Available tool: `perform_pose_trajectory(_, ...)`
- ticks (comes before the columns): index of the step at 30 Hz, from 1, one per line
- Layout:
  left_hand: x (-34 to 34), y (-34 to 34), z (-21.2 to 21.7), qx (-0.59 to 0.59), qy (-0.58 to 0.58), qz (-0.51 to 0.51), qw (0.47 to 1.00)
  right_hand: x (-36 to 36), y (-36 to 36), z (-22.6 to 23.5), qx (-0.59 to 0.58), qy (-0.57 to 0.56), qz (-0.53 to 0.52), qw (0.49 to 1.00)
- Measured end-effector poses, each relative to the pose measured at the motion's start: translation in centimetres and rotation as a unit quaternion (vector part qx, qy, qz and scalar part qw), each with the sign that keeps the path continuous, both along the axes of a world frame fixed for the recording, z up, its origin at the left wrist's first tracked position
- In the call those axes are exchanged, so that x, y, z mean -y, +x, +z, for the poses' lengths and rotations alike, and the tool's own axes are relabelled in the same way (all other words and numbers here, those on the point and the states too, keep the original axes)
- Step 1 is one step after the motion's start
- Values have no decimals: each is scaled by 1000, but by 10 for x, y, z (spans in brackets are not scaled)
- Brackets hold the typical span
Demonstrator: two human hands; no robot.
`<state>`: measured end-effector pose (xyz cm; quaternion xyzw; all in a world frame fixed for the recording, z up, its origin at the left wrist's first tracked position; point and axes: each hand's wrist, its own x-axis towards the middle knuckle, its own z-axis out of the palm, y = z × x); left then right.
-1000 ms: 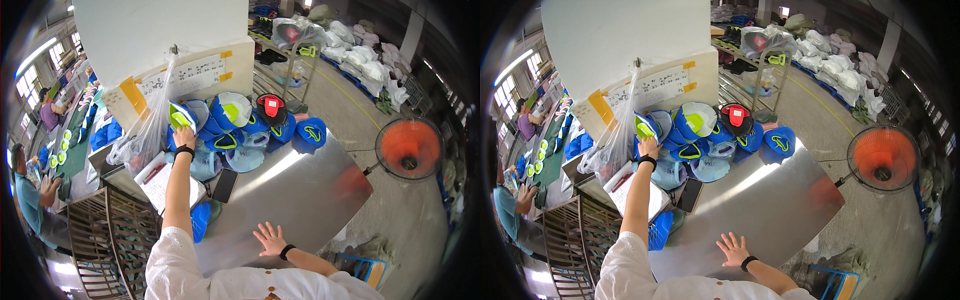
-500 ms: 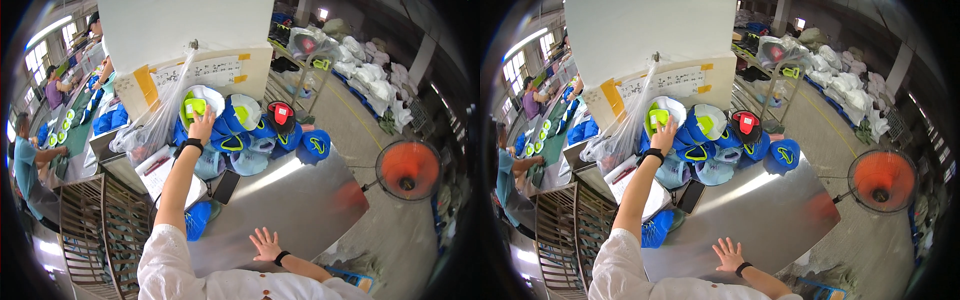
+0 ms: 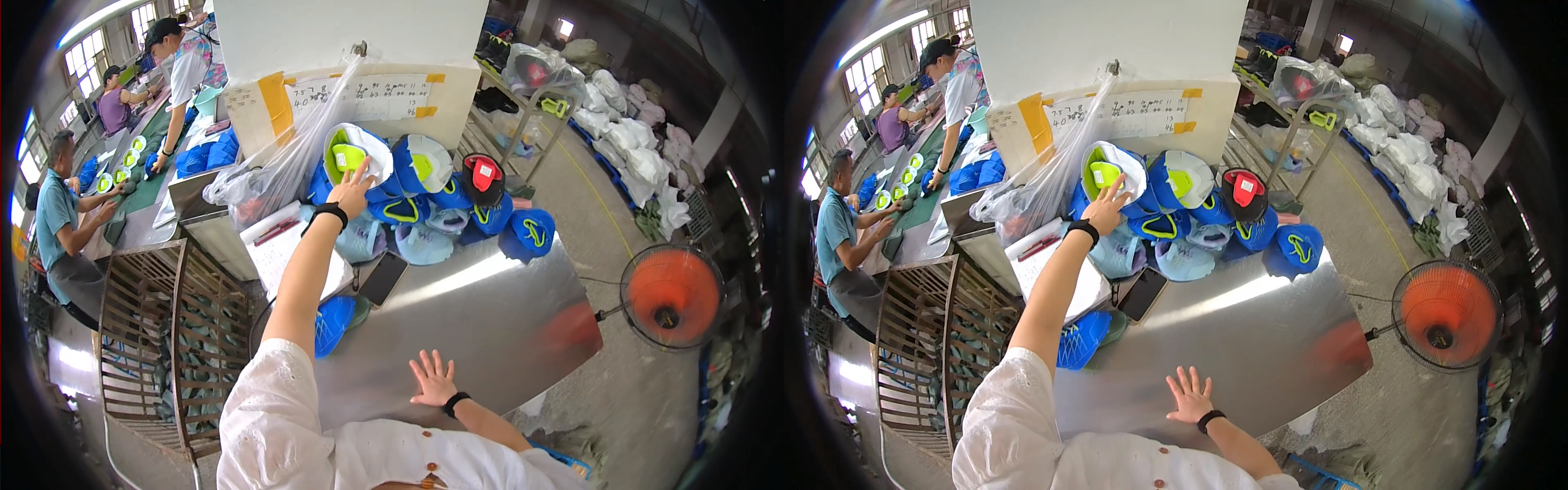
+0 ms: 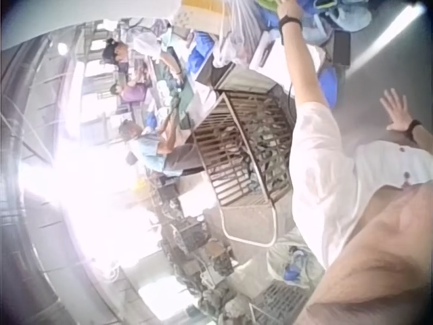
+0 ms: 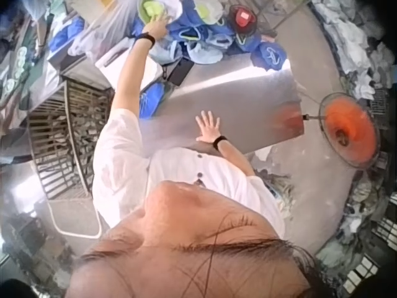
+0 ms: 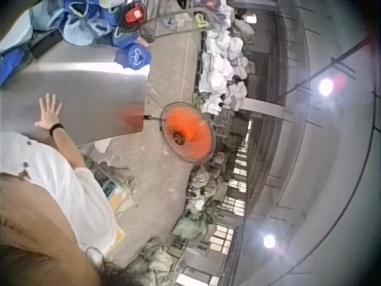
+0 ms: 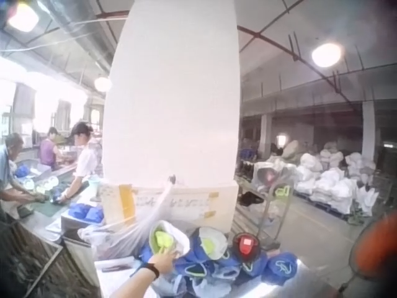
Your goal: Gathering blue shoe upper components from a bag, organizing them on a table, and transporting them to a production line.
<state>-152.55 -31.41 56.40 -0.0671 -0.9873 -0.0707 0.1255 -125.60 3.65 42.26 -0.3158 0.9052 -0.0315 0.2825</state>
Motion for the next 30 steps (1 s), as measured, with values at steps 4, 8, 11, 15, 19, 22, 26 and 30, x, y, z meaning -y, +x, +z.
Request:
perform_pose_trajectory(4,3,20,19,-1,23,-25,999,-3,-1,0,-1,-7,-7,1000)
perform_pose_trajectory(8,9,33,23,-11,7,-35,999,1,4,-1,2,-16,-3,1000)
perform_pose_trajectory(11,-4,53,24,-14,84,-19,996,1,10,1,5,-16,-2,1000)
perform_pose_trajectory(15,-13,115,12,-74,135,-88,984,2,8,0,-11,-21,-13,1000)
perform_pose_trajectory(19,-4,229,12,-87,294,24,952,-1,5,1,-14,-5,-12,1000)
perform_pose_trajectory(22,16,336,-21,-173,274,168,931,-2,3,5,-21,-8,-18,1000)
perform_pose_trajectory(26,-29,478,-96,-74,196,243,947,-5,-1,6,-49,-12,11,999)
perform_pose_trajectory(30,-119,573,-165,97,163,272,943,25,-4,24,-120,73,127,982)
